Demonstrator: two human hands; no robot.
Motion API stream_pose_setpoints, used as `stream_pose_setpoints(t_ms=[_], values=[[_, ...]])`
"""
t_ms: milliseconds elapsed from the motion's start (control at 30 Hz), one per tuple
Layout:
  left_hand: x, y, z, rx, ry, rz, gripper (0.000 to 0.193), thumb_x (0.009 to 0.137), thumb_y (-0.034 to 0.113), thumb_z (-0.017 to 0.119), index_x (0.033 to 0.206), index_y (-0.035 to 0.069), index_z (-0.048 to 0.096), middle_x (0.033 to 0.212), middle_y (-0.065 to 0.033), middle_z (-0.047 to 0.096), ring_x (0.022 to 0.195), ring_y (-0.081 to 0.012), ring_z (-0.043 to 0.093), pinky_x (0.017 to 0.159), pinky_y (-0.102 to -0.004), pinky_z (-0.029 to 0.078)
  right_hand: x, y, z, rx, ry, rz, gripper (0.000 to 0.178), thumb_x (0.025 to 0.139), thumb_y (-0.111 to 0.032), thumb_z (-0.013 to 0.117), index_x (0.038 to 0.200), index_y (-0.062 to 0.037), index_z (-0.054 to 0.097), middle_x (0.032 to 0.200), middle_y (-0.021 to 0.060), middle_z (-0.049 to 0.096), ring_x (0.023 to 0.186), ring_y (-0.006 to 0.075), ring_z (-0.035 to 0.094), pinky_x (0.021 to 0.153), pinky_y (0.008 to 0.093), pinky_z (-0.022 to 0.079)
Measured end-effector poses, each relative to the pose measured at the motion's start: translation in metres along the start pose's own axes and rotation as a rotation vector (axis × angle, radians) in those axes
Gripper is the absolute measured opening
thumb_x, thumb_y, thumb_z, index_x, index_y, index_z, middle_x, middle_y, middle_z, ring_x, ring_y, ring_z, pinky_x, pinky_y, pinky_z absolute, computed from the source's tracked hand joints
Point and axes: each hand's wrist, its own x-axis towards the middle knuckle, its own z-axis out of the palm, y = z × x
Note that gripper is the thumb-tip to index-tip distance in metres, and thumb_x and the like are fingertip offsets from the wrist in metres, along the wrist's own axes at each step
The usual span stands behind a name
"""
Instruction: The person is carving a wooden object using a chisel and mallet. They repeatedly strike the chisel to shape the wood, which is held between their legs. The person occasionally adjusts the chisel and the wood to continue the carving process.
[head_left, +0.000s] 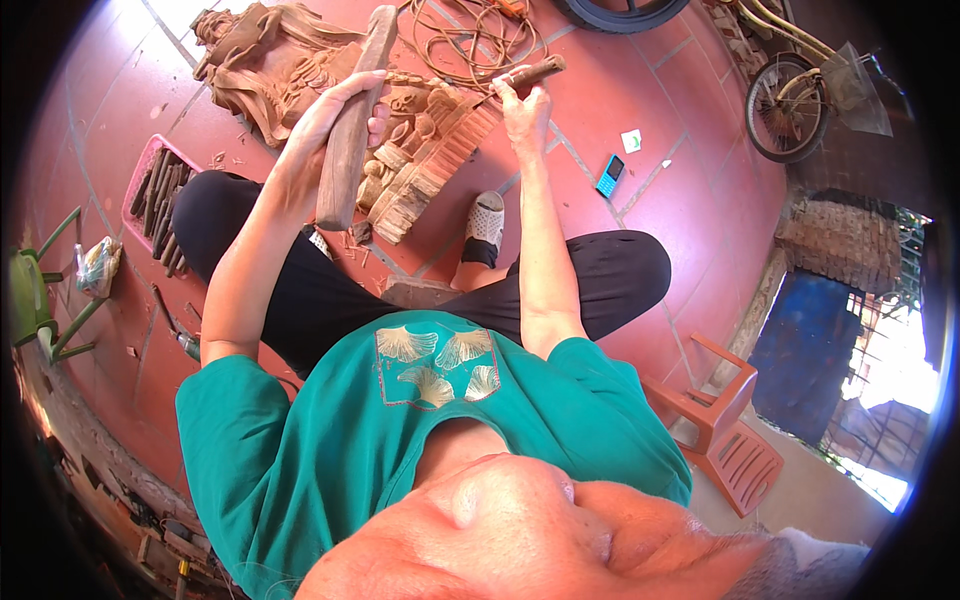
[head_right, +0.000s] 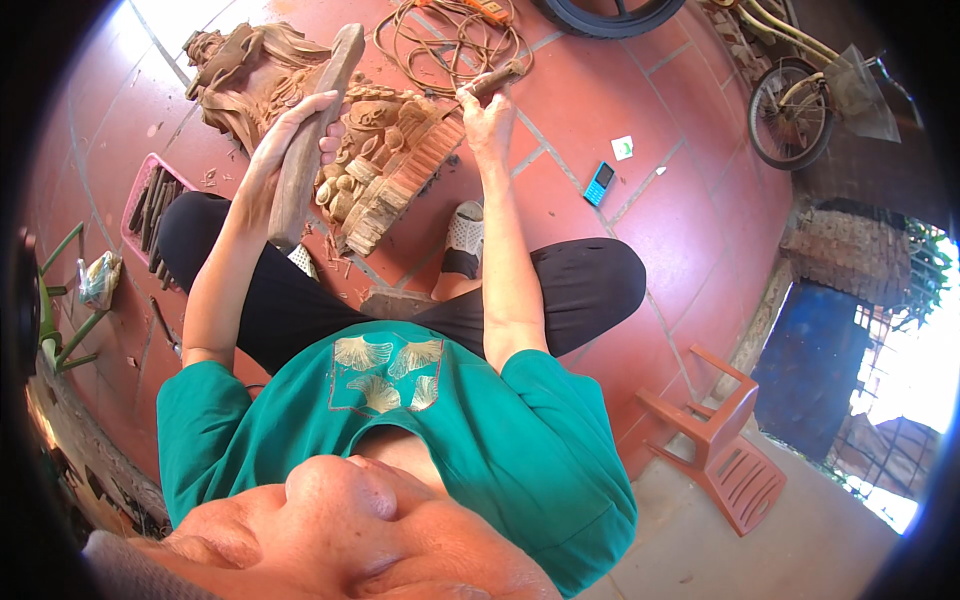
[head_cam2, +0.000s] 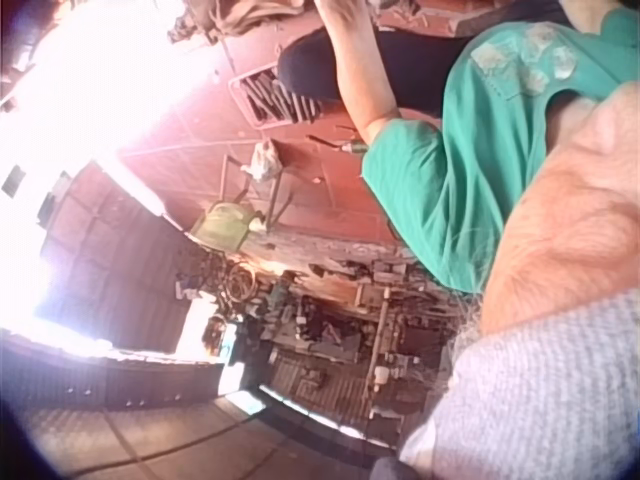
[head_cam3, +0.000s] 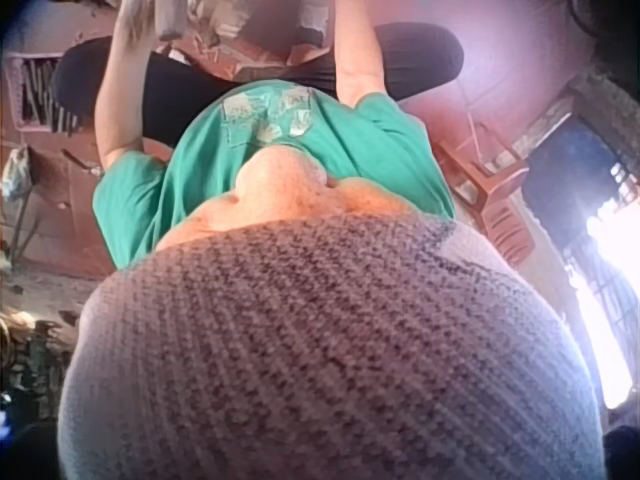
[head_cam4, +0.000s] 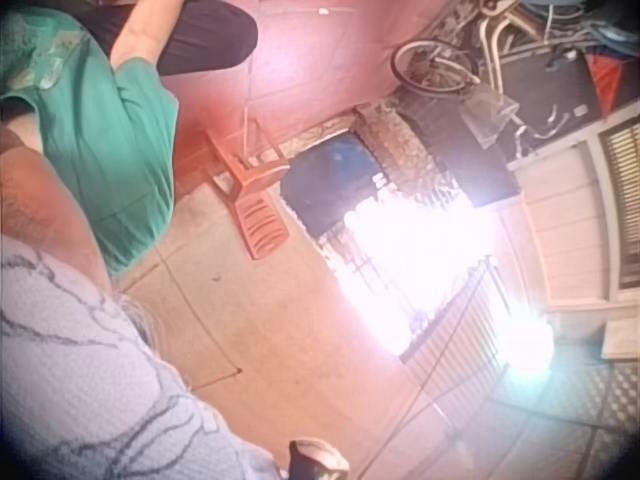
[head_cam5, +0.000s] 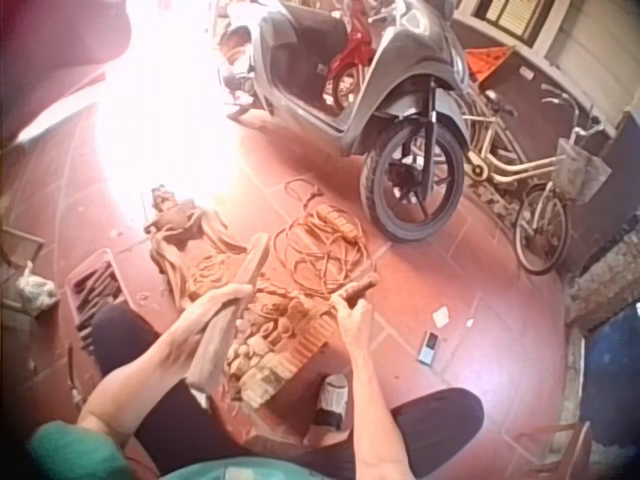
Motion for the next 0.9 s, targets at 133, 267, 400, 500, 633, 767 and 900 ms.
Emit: stream_pose_setpoints(t_ms=[133,267,400,500,633,767,900], values=[[-0.005,-0.002,0.008,0.069,0.001,-0.005,0.040,0.094,0.031,0.067,0.116,0.000,0.055,0.075,-0.0014,0.054,0.055,-0.0068,0.052,0.048,-0.0201,0.044,-0.007,0.003,0.003,0.062,0.060,-0.036,0.019,0.084,0.004,0.071,0.096,-0.0022,0.057,0.082,0.0054,0.067,0.079,0.0156,0.063,0.075,0.0319,0.051],[-0.009,-0.004,0.014,0.236,-0.029,0.026,0.037,0.094,0.031,0.068,0.114,0.003,0.057,0.072,-0.0009,0.054,0.053,-0.0078,0.052,0.047,-0.0208,0.043,-0.012,0.004,0.007,0.026,0.098,-0.072,0.022,0.083,0.005,0.071,0.097,-0.0026,0.056,0.084,0.0051,0.065,0.078,0.0155,0.062,0.075,0.0320,0.051],[-0.009,-0.004,0.023,0.563,-0.092,0.190,0.037,0.090,0.031,0.070,0.112,0.004,0.057,0.069,0.0007,0.053,0.051,-0.0070,0.050,0.046,-0.0219,0.041,-0.009,-0.001,0.006,-0.044,0.086,-0.013,0.024,0.083,0.006,0.071,0.098,-0.0036,0.055,0.086,0.0044,0.064,0.078,0.0143,0.061,0.075,0.0306,0.051],[-0.003,0.002,0.034,0.908,-0.130,0.457,0.044,0.086,0.032,0.072,0.115,0.003,0.056,0.074,0.0004,0.057,0.056,-0.0096,0.054,0.052,-0.0269,0.045,-0.006,0.006,0.009,0.079,0.075,-0.002,0.025,0.083,0.007,0.071,0.099,-0.0040,0.055,0.086,0.0040,0.064,0.078,0.0134,0.061,0.075,0.0296,0.051],[-0.001,0.022,0.069,1.302,-0.161,0.837,0.051,0.084,0.037,0.072,0.117,0.003,0.053,0.083,-0.0113,0.068,0.069,-0.0253,0.067,0.066,-0.0409,0.052,-0.005,0.013,0.009,0.025,0.068,-0.058,0.026,0.083,0.007,0.072,0.100,-0.0040,0.056,0.086,0.0042,0.064,0.079,0.0150,0.063,0.076,0.0309,0.052],[0.001,0.026,0.107,1.599,-0.125,0.887,0.055,0.085,0.042,0.070,0.111,-0.001,0.050,0.077,-0.0274,0.063,0.075,-0.0419,0.065,0.071,-0.0470,0.050,-0.010,0.004,0.007,-0.064,0.079,-0.173,0.027,0.082,0.005,0.073,0.102,-0.0025,0.057,0.089,0.0078,0.067,0.082,0.0191,0.066,0.077,0.0337,0.053],[0.025,0.017,0.103,1.832,-0.239,0.725,0.056,0.084,0.042,0.069,0.109,-0.003,0.050,0.076,-0.0245,0.065,0.078,-0.0415,0.067,0.075,-0.0492,0.049,-0.010,0.003,0.007,-0.133,0.084,-0.194,0.030,0.081,0.004,0.073,0.106,0.0003,0.058,0.094,0.0125,0.070,0.086,0.0235,0.068,0.078,0.0350,0.053]])
